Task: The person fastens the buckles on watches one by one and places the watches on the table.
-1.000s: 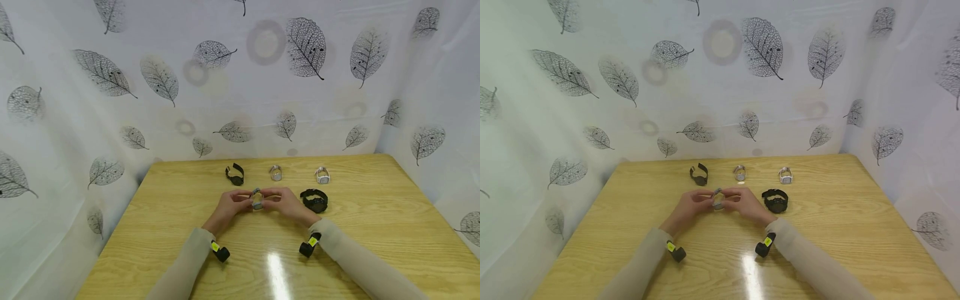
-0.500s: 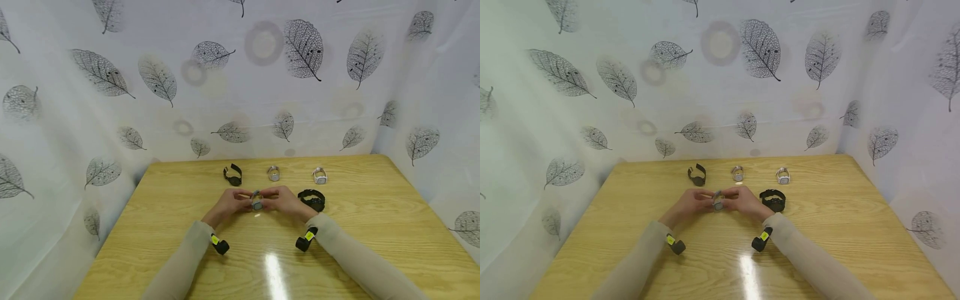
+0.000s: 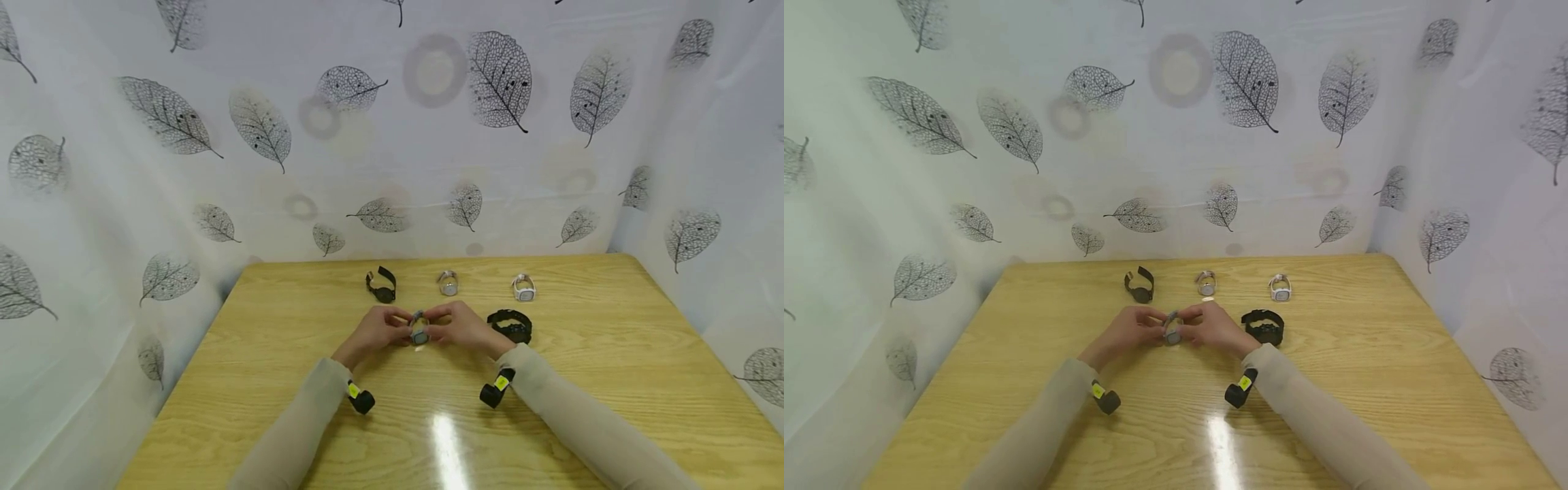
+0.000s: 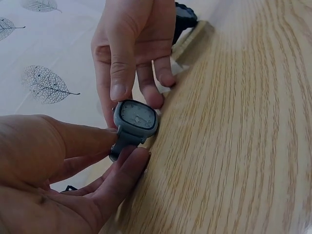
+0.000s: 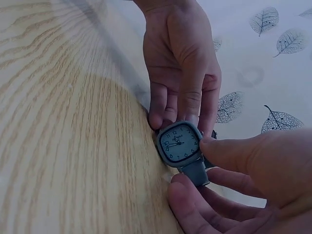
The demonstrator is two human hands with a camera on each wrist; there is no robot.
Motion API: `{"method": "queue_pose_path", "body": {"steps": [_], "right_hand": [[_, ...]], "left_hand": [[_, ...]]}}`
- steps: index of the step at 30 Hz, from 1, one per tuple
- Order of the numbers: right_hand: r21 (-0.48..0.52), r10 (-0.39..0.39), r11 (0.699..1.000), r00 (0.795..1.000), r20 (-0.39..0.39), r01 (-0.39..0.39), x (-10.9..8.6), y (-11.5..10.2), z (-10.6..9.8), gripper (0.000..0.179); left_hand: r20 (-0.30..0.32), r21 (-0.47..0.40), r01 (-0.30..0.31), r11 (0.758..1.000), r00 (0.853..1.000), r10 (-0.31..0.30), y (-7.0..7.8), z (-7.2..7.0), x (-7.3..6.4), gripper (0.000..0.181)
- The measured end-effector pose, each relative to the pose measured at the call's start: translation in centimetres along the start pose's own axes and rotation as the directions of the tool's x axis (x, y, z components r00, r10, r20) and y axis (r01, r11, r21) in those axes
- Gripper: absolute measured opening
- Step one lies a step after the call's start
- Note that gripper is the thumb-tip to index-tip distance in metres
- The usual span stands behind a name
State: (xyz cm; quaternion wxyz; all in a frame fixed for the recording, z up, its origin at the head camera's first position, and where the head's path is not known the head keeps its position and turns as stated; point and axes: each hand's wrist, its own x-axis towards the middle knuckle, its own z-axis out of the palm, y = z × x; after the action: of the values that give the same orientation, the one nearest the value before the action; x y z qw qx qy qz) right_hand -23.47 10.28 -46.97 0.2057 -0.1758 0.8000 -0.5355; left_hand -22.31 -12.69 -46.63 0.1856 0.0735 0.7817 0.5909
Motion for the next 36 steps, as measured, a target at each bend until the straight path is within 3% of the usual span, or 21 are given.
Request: {"method": "queue_pose_path", "body": {"steps": [5, 31, 36], "right_hand": [[-0.052, -0.005, 0.999, 1.000, 0.003, 0.005, 0.06, -0.10, -0.11, 0.043], [-0.023, -0.020, 1.000, 1.000, -0.002, 0.020, -0.03, 0.01, -0.33, 0.043], [-0.044, -0.023, 0.999, 0.999, -0.035, 0.021, -0.08, -0.06, -0.48, 0.046]], "left_hand": [[-0.003, 0.014, -0.006, 1.000, 1.000, 0.006, -0.13, -0.02, 0.02, 0.028], [-0.011, 0.046, -0.017, 0.999, 1.000, 0.018, -0.39, -0.14, 0.32, 0.026], [-0.046, 0.097, -0.035, 0.995, 0.998, 0.040, -0.63, -0.17, 0.33, 0.024]]}}
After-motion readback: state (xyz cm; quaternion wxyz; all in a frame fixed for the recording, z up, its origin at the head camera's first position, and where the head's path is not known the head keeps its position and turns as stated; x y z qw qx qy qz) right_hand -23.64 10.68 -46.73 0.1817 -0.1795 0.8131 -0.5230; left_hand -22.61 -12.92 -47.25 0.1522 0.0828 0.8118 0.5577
